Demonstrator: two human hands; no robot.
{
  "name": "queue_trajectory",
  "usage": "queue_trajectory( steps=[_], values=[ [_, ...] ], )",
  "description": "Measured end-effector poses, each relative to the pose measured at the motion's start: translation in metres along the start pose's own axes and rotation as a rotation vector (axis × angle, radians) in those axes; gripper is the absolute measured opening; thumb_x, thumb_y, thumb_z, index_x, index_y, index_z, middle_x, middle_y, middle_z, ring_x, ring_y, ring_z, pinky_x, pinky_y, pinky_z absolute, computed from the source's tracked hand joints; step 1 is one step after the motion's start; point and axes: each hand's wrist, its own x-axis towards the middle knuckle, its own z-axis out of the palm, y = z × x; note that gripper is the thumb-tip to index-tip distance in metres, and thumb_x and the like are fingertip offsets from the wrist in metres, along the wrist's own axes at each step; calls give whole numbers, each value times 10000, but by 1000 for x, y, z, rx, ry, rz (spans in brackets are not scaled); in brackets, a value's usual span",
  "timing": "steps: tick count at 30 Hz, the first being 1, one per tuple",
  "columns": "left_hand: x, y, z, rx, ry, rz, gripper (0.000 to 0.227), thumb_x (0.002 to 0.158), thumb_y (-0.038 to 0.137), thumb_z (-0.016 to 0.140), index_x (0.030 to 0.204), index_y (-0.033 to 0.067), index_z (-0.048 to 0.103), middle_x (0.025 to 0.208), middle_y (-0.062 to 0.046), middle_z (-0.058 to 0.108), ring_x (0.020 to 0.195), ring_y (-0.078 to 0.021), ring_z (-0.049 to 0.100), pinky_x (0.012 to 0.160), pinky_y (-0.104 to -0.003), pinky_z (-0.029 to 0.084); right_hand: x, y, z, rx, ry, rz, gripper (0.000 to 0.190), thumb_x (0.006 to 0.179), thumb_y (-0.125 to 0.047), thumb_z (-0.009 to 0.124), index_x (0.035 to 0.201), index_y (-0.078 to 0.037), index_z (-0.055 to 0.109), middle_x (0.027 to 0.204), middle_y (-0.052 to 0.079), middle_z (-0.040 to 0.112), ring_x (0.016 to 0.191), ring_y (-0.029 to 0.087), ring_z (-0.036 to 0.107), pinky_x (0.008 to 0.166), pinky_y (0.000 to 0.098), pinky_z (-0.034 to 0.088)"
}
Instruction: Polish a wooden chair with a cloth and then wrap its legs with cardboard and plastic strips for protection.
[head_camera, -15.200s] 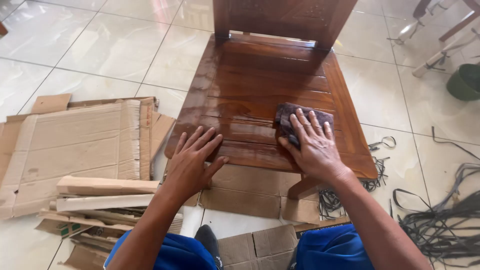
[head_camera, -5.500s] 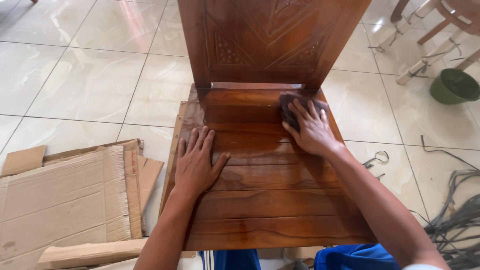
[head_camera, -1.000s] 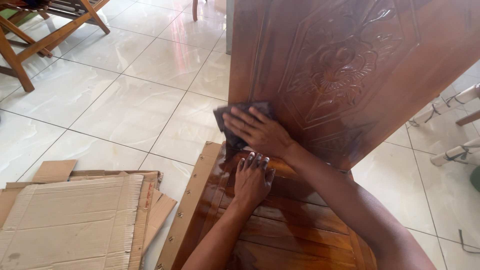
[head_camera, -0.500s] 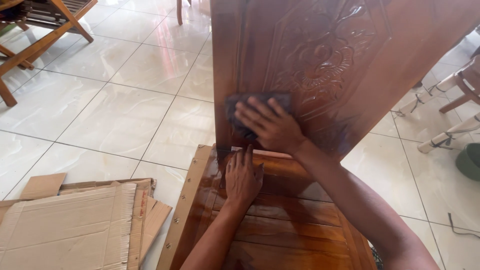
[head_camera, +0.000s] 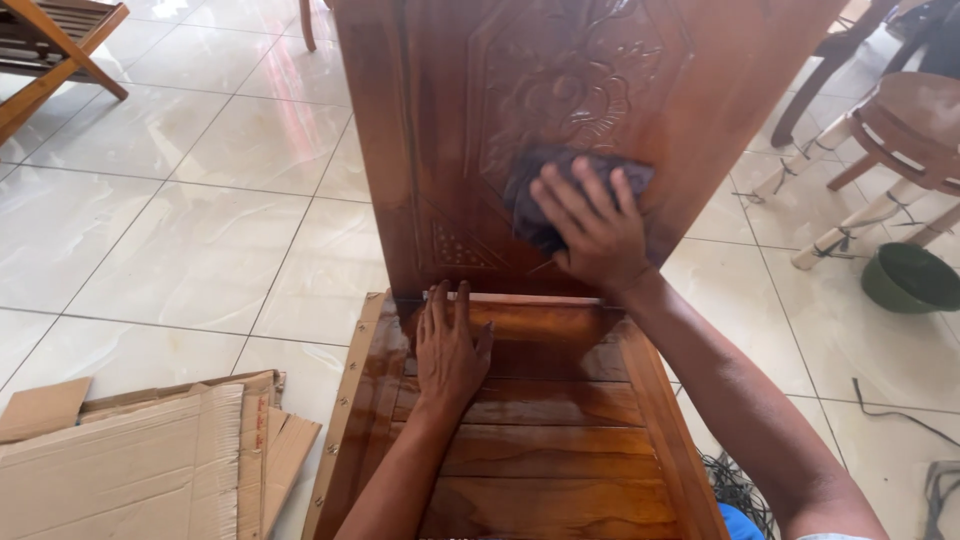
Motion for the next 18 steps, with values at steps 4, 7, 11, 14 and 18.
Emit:
queue_trajectory(
  steps=[4,7,11,14,18],
  values=[
    [-1,-2,6,10,2,2,671,971,402,636,1529,87,435,1527,-221,385,1442,-420,407,1094,-574,426,31,16,-28,-81,92,151,571,1061,-427,382,1505,-161,623,1589,57,523,1489,329,402,1233,521,193],
    [-2,-4,10,22,-16,-3,650,980,397,629,1525,104,430,1539,-212,355,1420,-410,431,1091,-562,444,22,11,-25,9,66,164,579,1054,-405,395,1521,-122,588,1598,93,502,1482,368,398,1218,551,188],
    [-3,-4,11,-1,-40,-31,650,971,418,632,1516,114,449,1546,-213,349,1410,-419,449,1085,-568,456,0,14,-16,-4,72,44,627,1027,-450,256,1520,-237,578,1592,-19,512,1501,276,401,1262,518,158],
    [-3,-6,14,4,-26,-31,642,965,422,634,1506,121,464,1546,-203,350,1398,-412,467,1070,-567,470,-1,36,-16,-26,52,46,579,1007,-398,369,1517,-240,593,1582,-13,530,1485,279,428,1246,521,196],
    [-3,-3,11,-27,11,-40,680,916,375,675,1509,114,468,1585,-217,353,1340,-435,496,1010,-499,460,12,63,-22,95,-74,300,596,1129,-446,589,1572,-65,467,1641,159,396,1527,361,282,1253,595,80]
  ],
)
